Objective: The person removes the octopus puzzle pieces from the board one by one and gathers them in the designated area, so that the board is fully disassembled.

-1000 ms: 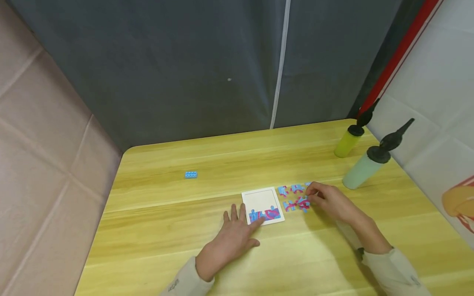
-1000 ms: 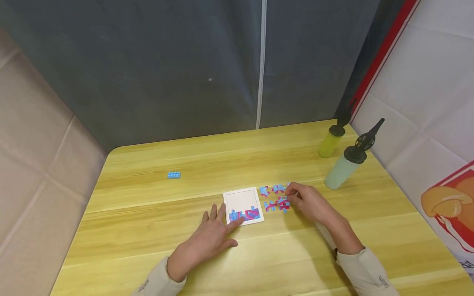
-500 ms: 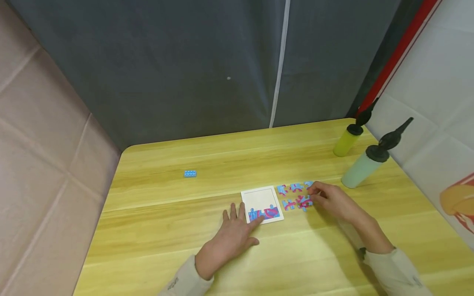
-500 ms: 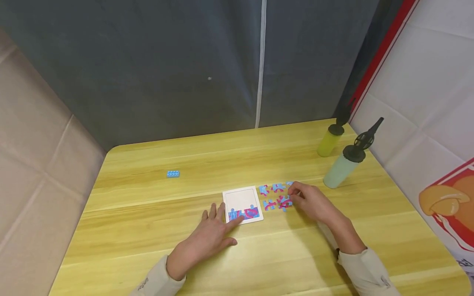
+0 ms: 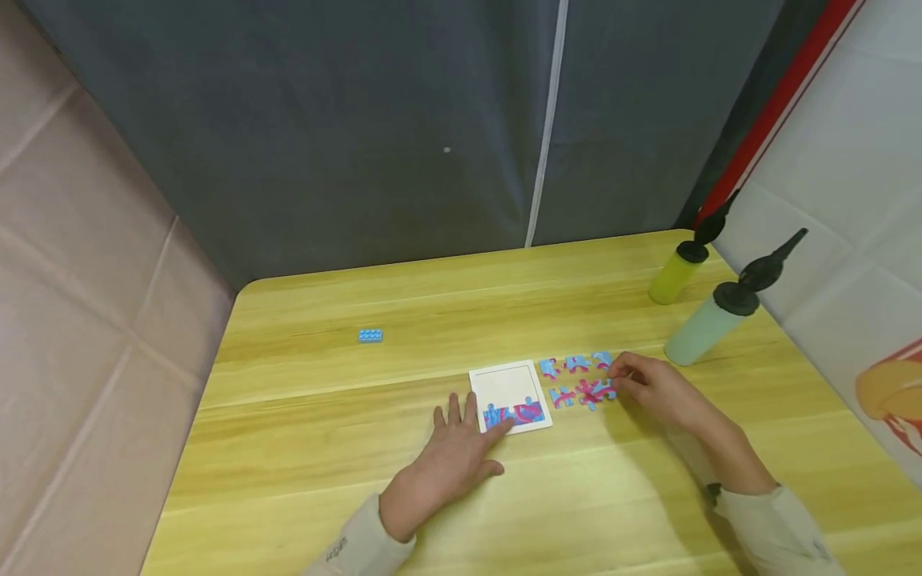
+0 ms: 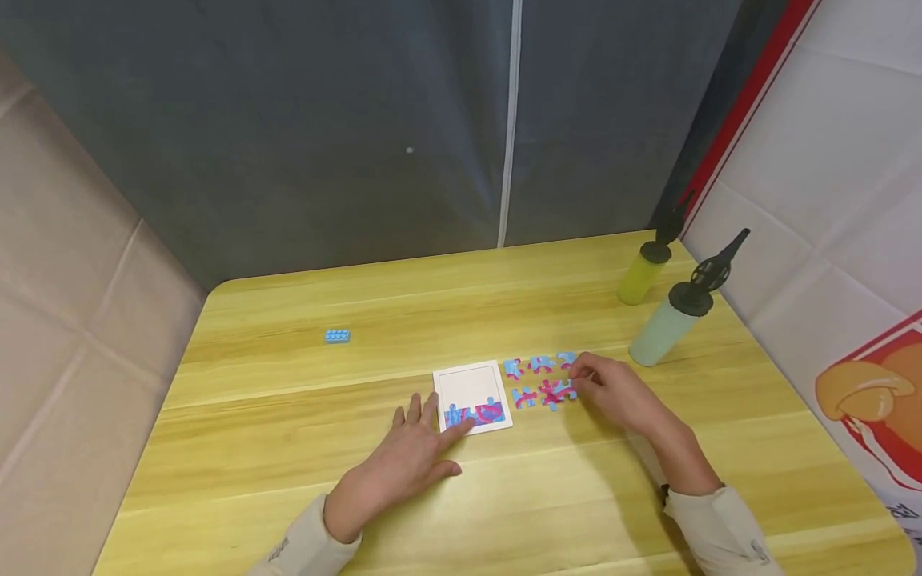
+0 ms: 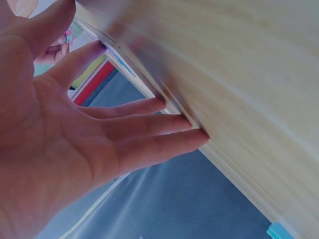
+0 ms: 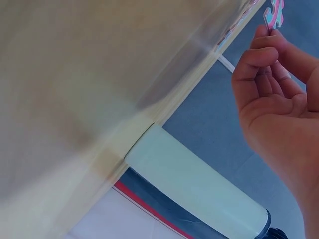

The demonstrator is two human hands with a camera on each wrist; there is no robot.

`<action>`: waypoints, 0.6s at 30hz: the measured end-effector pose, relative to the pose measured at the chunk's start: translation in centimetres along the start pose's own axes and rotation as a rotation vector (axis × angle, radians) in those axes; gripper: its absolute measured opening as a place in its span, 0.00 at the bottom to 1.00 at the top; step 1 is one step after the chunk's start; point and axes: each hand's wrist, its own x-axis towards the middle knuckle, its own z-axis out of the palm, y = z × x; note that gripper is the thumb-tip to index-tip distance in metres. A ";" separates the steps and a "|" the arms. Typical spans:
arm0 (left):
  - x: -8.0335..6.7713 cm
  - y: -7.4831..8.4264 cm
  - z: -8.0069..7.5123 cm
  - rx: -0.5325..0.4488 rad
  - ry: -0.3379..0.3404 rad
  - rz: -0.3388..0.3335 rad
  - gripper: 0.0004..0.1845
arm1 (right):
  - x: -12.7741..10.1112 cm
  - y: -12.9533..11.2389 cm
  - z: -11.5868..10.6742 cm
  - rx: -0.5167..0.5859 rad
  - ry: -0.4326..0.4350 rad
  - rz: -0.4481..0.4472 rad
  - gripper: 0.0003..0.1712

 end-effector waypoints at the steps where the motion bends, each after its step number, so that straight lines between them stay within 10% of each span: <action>1: 0.0 0.0 0.0 0.000 -0.001 -0.001 0.36 | 0.0 0.1 0.0 0.000 0.001 0.002 0.04; 18: 0.0 0.0 0.0 0.002 0.000 -0.001 0.36 | -0.2 0.6 -0.7 -0.039 -0.016 0.041 0.04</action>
